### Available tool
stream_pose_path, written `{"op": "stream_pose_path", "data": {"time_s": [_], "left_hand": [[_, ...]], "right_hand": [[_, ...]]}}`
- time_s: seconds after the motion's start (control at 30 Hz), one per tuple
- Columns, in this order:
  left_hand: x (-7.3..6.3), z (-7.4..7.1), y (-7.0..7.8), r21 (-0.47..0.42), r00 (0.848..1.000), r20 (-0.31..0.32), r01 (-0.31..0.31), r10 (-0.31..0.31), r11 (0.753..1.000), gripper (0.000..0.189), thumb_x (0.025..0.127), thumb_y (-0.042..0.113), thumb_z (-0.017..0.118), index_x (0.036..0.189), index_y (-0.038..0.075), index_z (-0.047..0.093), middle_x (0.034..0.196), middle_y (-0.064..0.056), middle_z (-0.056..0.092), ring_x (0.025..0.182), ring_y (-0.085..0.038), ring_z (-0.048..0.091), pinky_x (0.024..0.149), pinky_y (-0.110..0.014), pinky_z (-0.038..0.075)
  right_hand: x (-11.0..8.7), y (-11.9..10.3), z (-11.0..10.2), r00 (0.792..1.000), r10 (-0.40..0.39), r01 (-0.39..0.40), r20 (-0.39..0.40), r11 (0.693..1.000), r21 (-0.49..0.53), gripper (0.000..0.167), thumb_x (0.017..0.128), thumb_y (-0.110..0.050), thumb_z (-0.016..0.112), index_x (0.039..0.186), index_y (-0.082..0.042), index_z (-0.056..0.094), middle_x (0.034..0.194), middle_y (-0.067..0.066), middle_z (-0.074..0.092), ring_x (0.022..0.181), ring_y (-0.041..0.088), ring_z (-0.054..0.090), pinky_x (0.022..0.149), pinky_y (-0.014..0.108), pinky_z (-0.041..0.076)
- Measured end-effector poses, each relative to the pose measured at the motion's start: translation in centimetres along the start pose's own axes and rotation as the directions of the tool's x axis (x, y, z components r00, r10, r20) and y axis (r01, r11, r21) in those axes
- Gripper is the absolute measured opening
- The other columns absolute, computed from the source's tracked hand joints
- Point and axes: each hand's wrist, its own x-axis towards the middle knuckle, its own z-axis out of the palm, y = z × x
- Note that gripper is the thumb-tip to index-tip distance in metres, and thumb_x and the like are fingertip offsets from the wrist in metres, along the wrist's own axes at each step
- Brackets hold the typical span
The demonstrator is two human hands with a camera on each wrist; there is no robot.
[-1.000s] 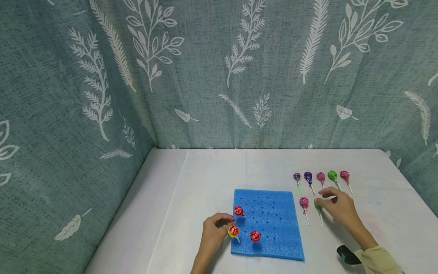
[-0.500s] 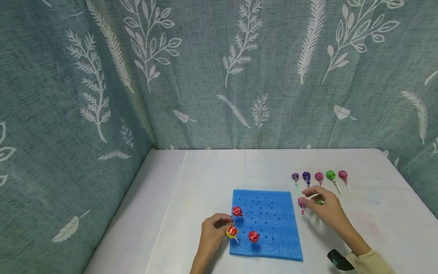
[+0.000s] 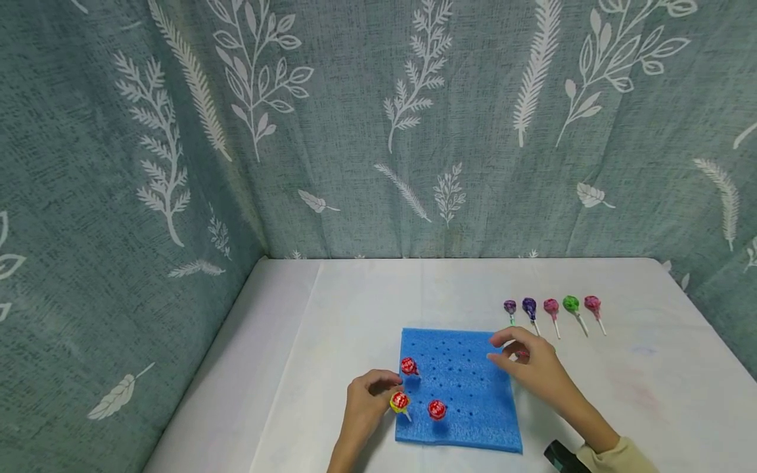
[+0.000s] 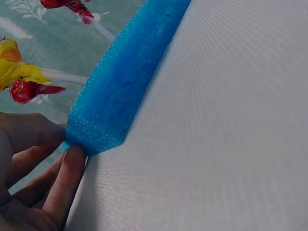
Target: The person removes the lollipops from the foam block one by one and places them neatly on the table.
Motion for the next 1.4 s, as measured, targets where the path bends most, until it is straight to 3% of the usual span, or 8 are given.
{"op": "stream_pose_path", "data": {"time_s": [0.1,0.33,0.5,0.83,1.1,1.3,1.4], "left_hand": [[-0.2,0.0,0.6,-0.015,1.0,-0.001,0.011,-0.011,1.0,0.009,0.077,0.003,0.075,0.085,0.005,0.073,0.085,-0.004,0.069,0.08,-0.018,0.063,0.072,-0.023,0.049],[-1.1,-0.5,3.9,-0.012,1.0,0.012,0.014,-0.013,1.0,0.01,0.077,-0.003,0.072,0.087,-0.004,0.071,0.087,-0.015,0.068,0.081,-0.027,0.063,0.071,-0.023,0.049],[-1.2,-0.6,4.4,-0.002,1.0,0.016,0.025,-0.025,1.0,0.009,0.078,-0.002,0.071,0.087,-0.004,0.071,0.087,-0.015,0.068,0.081,-0.027,0.063,0.072,-0.023,0.049],[-1.2,-0.6,4.4,0.002,0.999,0.014,0.032,-0.032,0.999,0.009,0.077,-0.002,0.072,0.086,-0.004,0.07,0.087,-0.014,0.068,0.081,-0.025,0.062,0.072,-0.023,0.048],[0.0,-0.2,0.3,-0.015,1.0,-0.006,0.024,-0.024,1.0,0.01,0.076,0.006,0.076,0.084,0.006,0.073,0.085,-0.003,0.069,0.078,-0.014,0.061,0.072,-0.023,0.048],[0.1,-0.1,0.1,-0.041,1.0,-0.004,0.012,-0.012,0.999,0.01,0.075,0.005,0.077,0.084,0.006,0.073,0.085,-0.003,0.069,0.079,-0.015,0.062,0.071,-0.022,0.048],[-0.1,-0.2,0.8,-0.036,1.0,-0.002,0.028,-0.028,0.999,0.01,0.075,0.002,0.075,0.085,0.004,0.072,0.086,-0.006,0.069,0.08,-0.018,0.063,0.07,-0.022,0.048]], "right_hand": [[0.0,-0.4,0.7,1.0,-0.01,0.009,0.028,0.999,0.041,0.019,0.083,-0.011,0.072,0.098,-0.006,0.063,0.095,0.01,0.063,0.079,0.012,0.058,0.063,0.026,0.05],[-0.4,-1.6,1.9,0.993,-0.041,0.032,0.111,0.996,0.082,0.021,0.084,-0.014,0.07,0.101,-0.005,0.062,0.097,0.011,0.062,0.081,0.014,0.058,0.064,0.025,0.051],[-0.8,-2.2,2.8,0.986,-0.038,0.025,0.162,0.996,0.082,0.019,0.084,-0.017,0.071,0.1,-0.01,0.063,0.099,0.009,0.062,0.082,0.012,0.058,0.067,0.026,0.051],[-1.4,-2.9,4.0,0.974,-0.055,0.033,0.219,0.994,0.105,0.017,0.086,-0.017,0.069,0.101,-0.012,0.063,0.099,0.008,0.062,0.082,0.011,0.057,0.066,0.026,0.051],[-1.7,-3.4,4.9,0.961,-0.057,0.022,0.272,0.991,0.133,0.019,0.085,-0.018,0.07,0.1,-0.009,0.063,0.099,0.008,0.061,0.082,0.012,0.058,0.066,0.025,0.051],[-2.0,-3.5,5.7,0.946,-0.078,0.025,0.314,0.985,0.171,0.023,0.084,-0.022,0.071,0.102,-0.009,0.064,0.1,0.008,0.062,0.085,0.021,0.059,0.066,0.026,0.052],[-2.2,-3.7,6.2,0.942,-0.089,0.032,0.325,0.984,0.178,0.024,0.083,-0.023,0.073,0.101,-0.011,0.064,0.099,0.007,0.062,0.084,0.018,0.06,0.066,0.027,0.053]]}}
